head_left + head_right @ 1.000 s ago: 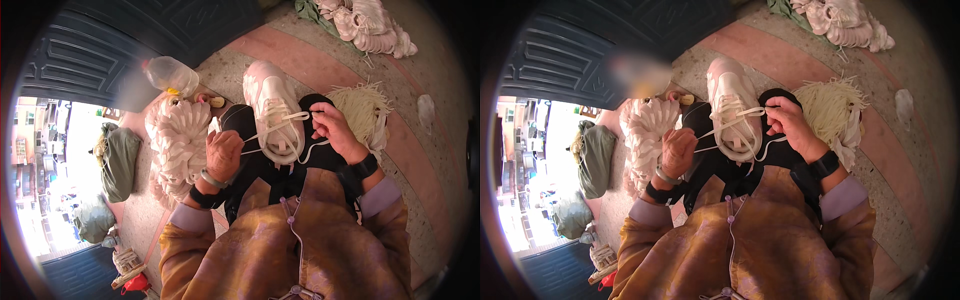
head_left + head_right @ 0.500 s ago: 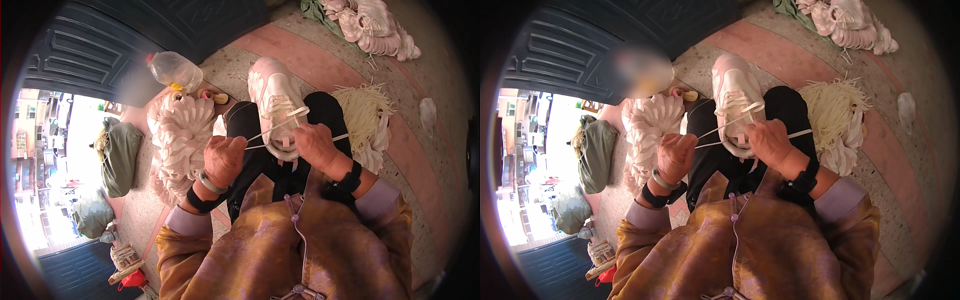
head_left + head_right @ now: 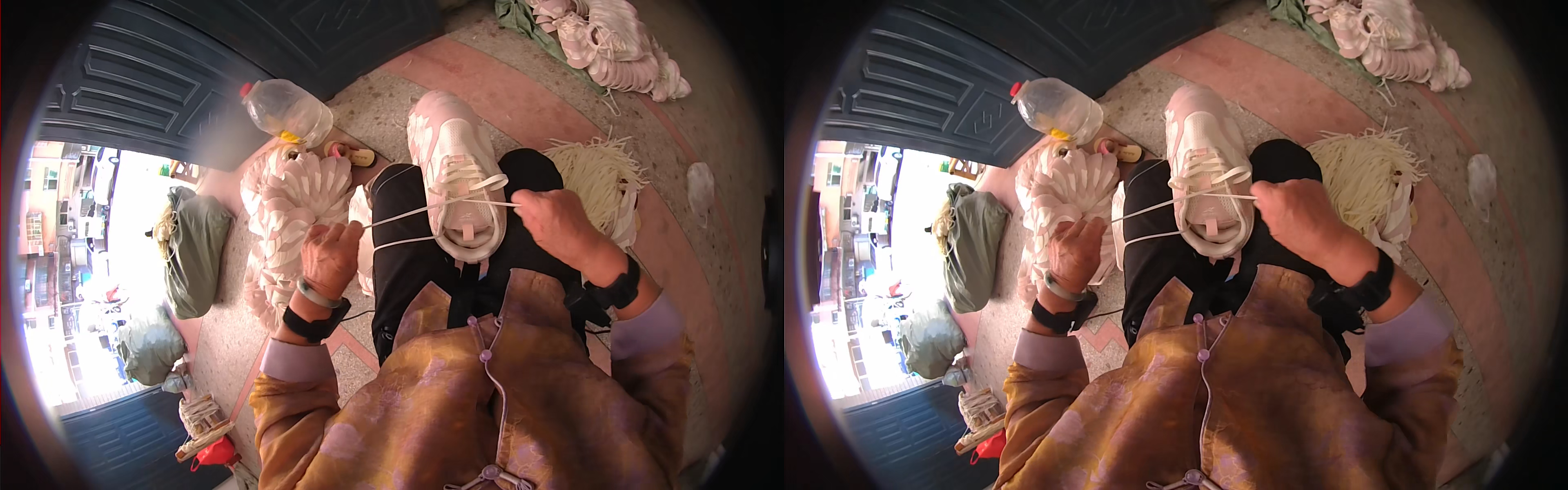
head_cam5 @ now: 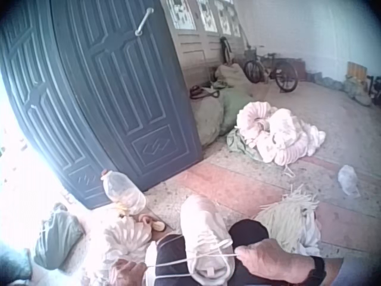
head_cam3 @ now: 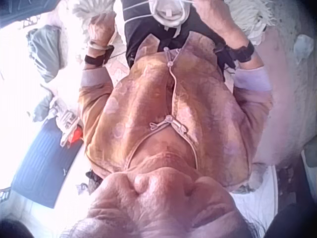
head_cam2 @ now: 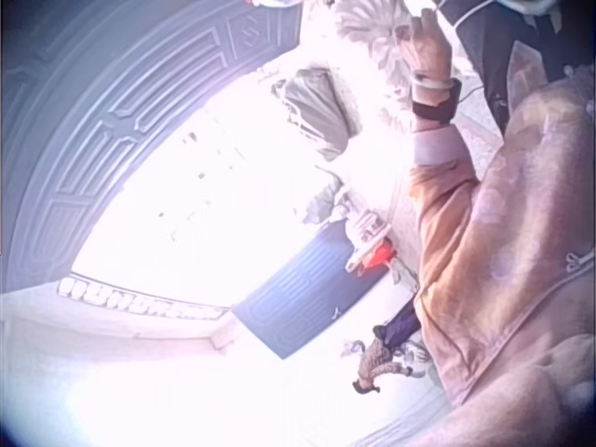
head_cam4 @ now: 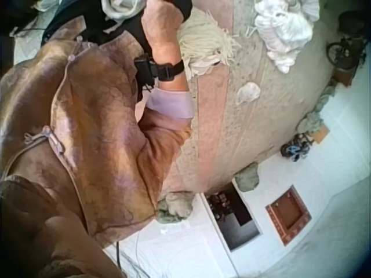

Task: Insert and thread laces into a new pair of white sneakers.

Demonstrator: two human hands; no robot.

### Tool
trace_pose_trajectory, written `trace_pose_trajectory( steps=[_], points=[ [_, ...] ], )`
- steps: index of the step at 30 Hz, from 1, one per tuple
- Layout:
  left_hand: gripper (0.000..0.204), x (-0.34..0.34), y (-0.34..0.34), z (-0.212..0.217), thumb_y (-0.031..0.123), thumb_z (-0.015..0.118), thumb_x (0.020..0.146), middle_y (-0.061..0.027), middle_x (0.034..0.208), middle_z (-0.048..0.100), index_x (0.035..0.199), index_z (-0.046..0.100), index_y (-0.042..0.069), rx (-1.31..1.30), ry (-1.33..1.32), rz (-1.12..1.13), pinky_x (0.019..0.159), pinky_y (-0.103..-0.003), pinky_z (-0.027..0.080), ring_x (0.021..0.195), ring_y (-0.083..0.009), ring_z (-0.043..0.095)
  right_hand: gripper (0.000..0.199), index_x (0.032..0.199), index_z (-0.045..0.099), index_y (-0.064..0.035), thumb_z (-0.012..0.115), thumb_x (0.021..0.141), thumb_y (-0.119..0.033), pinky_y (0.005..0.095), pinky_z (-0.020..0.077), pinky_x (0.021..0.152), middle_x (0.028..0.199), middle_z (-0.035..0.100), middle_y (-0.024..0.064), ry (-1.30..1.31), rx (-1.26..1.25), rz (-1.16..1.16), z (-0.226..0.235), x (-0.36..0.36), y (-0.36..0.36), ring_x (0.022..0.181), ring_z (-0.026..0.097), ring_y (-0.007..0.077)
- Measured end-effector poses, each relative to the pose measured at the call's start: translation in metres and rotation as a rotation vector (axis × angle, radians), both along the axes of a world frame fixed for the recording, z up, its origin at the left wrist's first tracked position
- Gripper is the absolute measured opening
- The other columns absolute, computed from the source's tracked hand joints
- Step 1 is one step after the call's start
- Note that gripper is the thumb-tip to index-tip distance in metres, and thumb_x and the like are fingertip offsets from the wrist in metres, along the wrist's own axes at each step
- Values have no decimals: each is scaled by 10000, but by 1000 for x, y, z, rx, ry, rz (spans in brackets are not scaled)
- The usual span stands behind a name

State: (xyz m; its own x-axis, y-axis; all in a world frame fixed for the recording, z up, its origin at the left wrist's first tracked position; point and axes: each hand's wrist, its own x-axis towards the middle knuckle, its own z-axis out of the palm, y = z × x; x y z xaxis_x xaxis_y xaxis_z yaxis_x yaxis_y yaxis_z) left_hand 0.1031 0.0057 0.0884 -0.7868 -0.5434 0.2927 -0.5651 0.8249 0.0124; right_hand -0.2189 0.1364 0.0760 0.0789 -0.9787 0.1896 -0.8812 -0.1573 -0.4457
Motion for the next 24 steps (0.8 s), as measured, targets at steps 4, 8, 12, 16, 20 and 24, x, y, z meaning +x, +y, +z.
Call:
trace_pose_trajectory(
  steps=[4,8,12,16,20,24],
  points=[
    [111,34,-9,-11,65,558,744,-79,663,560,841,577,115,36,-86,132,589,-393,460,599,-311,575,61,785,518,-41,578,792,-53,404,446,507,639,556,133,68,-119,-11,6,-27,18,592,577,327],
    [61,70,-15,-28,98,539,821,-132,765,608,871,574,91,241,-52,290,581,-442,463,677,-368,597,61,856,568,-49,566,797,-67,388,473,543,699,583,133,129,-171,-130,-11,-76,40,631,597,321],
    [80,96,-26,-39,152,538,852,-161,789,616,846,564,77,259,-39,370,577,-456,459,696,-383,597,50,862,563,-40,542,825,-68,387,476,562,716,579,161,173,-182,-231,-35,-123,62,659,593,338],
    [176,89,-25,-39,183,543,859,-174,664,590,745,564,51,347,-90,562,580,-451,451,683,-396,580,100,883,585,-30,526,877,-110,350,469,561,679,576,136,-8,-114,-481,-63,-151,78,632,595,288],
    [243,46,-10,-48,212,551,885,-24,517,525,708,594,51,1067,248,676,371,-264,393,413,-83,479,161,881,617,-16,545,885,-160,292,442,545,672,589,59,-452,194,-589,-79,-138,79,599,566,167],
    [250,-23,9,-14,248,536,911,-6,579,550,781,600,44,1547,217,469,383,-177,379,426,-54,487,218,825,636,10,582,865,-197,224,378,508,663,566,-3,-871,418,-307,-31,-63,49,586,480,64]
  ],
)
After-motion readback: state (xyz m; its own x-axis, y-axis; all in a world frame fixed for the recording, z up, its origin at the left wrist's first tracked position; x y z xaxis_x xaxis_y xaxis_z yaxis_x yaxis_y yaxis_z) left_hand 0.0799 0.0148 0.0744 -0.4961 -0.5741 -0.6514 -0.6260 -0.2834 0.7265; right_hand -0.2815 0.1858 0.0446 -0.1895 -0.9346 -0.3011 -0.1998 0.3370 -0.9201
